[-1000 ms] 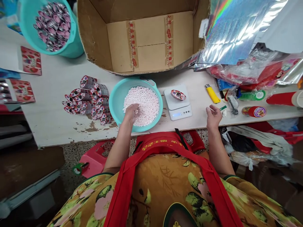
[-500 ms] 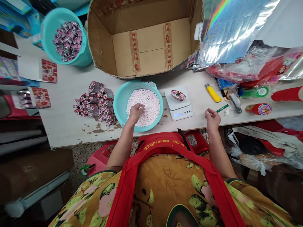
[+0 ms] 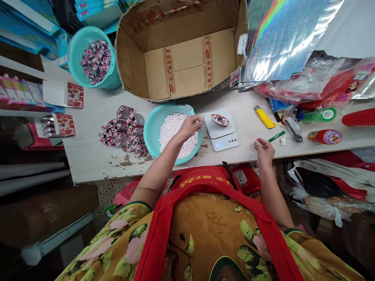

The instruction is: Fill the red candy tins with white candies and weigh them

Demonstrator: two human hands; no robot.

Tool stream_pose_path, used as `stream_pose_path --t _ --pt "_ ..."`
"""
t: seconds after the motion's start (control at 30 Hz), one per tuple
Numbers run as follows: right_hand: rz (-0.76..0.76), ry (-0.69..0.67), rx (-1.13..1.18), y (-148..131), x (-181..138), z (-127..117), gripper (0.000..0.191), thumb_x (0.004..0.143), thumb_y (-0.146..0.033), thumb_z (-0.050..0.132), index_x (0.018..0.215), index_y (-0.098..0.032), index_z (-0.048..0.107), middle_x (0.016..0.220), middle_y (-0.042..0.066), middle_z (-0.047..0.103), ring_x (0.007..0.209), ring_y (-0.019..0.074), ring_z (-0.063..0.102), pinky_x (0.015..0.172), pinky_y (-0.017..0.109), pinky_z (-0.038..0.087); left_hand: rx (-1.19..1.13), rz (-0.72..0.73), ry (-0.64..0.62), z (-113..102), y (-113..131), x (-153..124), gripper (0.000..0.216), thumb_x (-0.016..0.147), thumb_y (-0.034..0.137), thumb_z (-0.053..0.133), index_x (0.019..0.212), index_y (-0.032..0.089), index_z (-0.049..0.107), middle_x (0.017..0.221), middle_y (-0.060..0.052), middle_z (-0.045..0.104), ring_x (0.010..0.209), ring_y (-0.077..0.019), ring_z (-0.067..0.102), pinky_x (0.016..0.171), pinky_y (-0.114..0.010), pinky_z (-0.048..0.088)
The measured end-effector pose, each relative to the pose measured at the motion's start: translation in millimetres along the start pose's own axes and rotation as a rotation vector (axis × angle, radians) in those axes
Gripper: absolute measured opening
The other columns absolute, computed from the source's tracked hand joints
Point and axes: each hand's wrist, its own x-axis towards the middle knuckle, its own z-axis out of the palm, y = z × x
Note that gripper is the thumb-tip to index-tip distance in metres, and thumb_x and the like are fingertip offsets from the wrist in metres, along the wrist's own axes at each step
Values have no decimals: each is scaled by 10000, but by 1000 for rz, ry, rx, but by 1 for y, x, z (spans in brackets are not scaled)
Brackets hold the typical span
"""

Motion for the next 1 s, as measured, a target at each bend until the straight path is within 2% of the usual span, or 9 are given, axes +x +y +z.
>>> stream_pose_path --t 0.2,0.3,0.43,0.53,0.6,0.7,0.77,0.83,1.0 --pt "39 30 31 13 -1 -18 501 605 -465 820 996 -168 726 964 49 730 832 170 674 926 438 574 813 256 -145 64 26 44 234 817 24 533 837 166 718 945 -96 656 877 -236 605 767 -348 429" --pt "49 66 40 22 -1 -30 493 598 -470 822 977 -174 716 959 47 727 824 170 668 905 439 585 948 310 -184 74 23 43 264 855 38 483 909 164 708 990 -126 644 954 -269 591 776 -366 426" --pt "63 85 52 27 -2 -39 495 597 -476 811 975 -172 712 965 55 720 810 165 661 865 420 594 883 361 -153 78 21 43 260 831 29 499 916 189 686 965 -99 644 918 -245 586 772 -347 431" --pt "69 78 46 25 -2 -40 491 598 -468 804 977 -169 715 970 55 720 801 158 656 865 409 587 706 414 -86 64 20 43 220 829 46 518 879 199 668 914 -58 655 877 -205 599 800 -319 448" --pt "64 74 39 24 -1 -39 482 608 -460 798 981 -167 714 976 54 720 802 155 654 857 398 583 587 422 103 40 11 36 167 873 105 522 899 204 654 944 -45 669 918 -194 607 864 -307 456" --pt "62 71 27 23 0 -38 482 611 -449 795 993 -167 714 983 52 718 805 153 655 844 386 583 567 149 421 -7 -17 10 129 922 186 494 941 203 621 1052 -73 667 1031 -222 593 954 -338 437" --pt "66 62 12 23 2 -37 490 606 -452 797 999 -170 716 981 48 719 807 154 656 843 389 585 590 -143 380 -32 -43 -12 33 871 211 576 874 190 601 1035 -107 659 1059 -272 585 952 -380 435" --pt "69 42 -5 23 3 -34 491 610 -456 798 1001 -172 716 975 47 717 818 159 659 841 391 586 559 -294 255 -44 -67 -32 118 756 196 695 788 190 581 956 -110 653 1027 -300 590 913 -390 447" --pt "43 -24 -38 20 10 -24 495 642 -473 792 1027 -172 707 980 51 708 853 171 664 819 378 591 335 -323 164 -50 -93 -54 195 661 178 742 763 206 577 746 -22 588 822 -225 587 750 -314 468"
